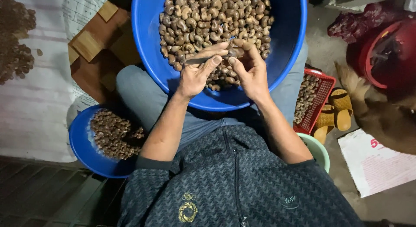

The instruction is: A person sitting on the floor uses a small blade to manually peel and sort nuts from a large bowl into smaller containers.

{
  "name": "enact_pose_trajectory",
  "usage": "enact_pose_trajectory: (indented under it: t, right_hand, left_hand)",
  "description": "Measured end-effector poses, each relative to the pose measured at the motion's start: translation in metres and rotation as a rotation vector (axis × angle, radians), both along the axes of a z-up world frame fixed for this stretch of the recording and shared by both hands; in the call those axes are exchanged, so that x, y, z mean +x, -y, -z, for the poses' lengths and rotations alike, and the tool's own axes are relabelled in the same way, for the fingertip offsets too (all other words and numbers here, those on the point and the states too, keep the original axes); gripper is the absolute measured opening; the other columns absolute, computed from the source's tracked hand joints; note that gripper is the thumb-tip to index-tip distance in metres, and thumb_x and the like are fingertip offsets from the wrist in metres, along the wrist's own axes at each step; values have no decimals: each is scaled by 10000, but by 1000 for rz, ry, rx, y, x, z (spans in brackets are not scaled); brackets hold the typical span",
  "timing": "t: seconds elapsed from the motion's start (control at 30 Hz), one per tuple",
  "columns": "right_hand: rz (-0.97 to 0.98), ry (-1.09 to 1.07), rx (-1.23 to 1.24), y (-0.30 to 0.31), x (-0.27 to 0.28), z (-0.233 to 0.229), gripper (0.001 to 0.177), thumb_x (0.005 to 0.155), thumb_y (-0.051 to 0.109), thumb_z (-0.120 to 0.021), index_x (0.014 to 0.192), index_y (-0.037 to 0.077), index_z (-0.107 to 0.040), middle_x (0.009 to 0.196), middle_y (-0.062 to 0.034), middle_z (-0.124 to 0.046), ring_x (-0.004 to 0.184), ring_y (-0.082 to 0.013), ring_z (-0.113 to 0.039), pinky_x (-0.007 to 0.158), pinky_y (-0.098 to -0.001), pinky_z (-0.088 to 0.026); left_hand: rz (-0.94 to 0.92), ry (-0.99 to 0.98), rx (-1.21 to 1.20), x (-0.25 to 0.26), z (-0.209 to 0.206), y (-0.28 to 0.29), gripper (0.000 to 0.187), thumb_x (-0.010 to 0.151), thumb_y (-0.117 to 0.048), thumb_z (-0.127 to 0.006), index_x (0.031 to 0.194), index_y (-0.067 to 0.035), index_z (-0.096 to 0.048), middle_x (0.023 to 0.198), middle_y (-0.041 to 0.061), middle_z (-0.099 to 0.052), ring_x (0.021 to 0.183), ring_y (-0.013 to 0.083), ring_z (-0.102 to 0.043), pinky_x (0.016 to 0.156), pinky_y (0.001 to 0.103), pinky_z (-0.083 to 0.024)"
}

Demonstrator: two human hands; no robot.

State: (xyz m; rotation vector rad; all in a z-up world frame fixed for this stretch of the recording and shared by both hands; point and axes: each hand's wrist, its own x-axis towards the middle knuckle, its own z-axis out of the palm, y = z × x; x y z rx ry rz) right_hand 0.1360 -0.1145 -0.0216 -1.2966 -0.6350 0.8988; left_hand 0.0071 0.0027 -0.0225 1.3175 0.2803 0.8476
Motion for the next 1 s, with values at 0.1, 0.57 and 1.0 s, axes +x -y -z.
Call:
enact_pose_trajectory:
  t: [0.1,0.57,1.0]
  right_hand:
    - [-1,123,-42,1,1,-5,367,1021,-16,-670,1373,5,-566,1129,-193,-695,925,-199,-685,778,-391,-642]
    - [30,288,-67,3,-1,-13,343,988,-32,-719,1318,-30,-623,1061,-209,-689,867,-261,-717,697,-436,-619]
    - [507,224,-367,192,92,6,284,1059,175,-486,1302,48,-560,993,-97,-642,798,-169,-643,723,-245,-507]
  left_hand:
    - [-36,-60,64,0,-2,0,175,1062,-111,-651,1178,-29,-753,1247,167,-725,1197,302,-665,1025,485,-541]
    - [-45,-151,133,2,-8,-1,155,1030,-104,-678,1135,-32,-766,1180,180,-741,1105,320,-720,913,458,-611]
    - [-79,-249,-205,-11,-7,-14,300,1100,-270,-564,1275,-43,-655,1124,175,-766,960,279,-808,757,292,-694]
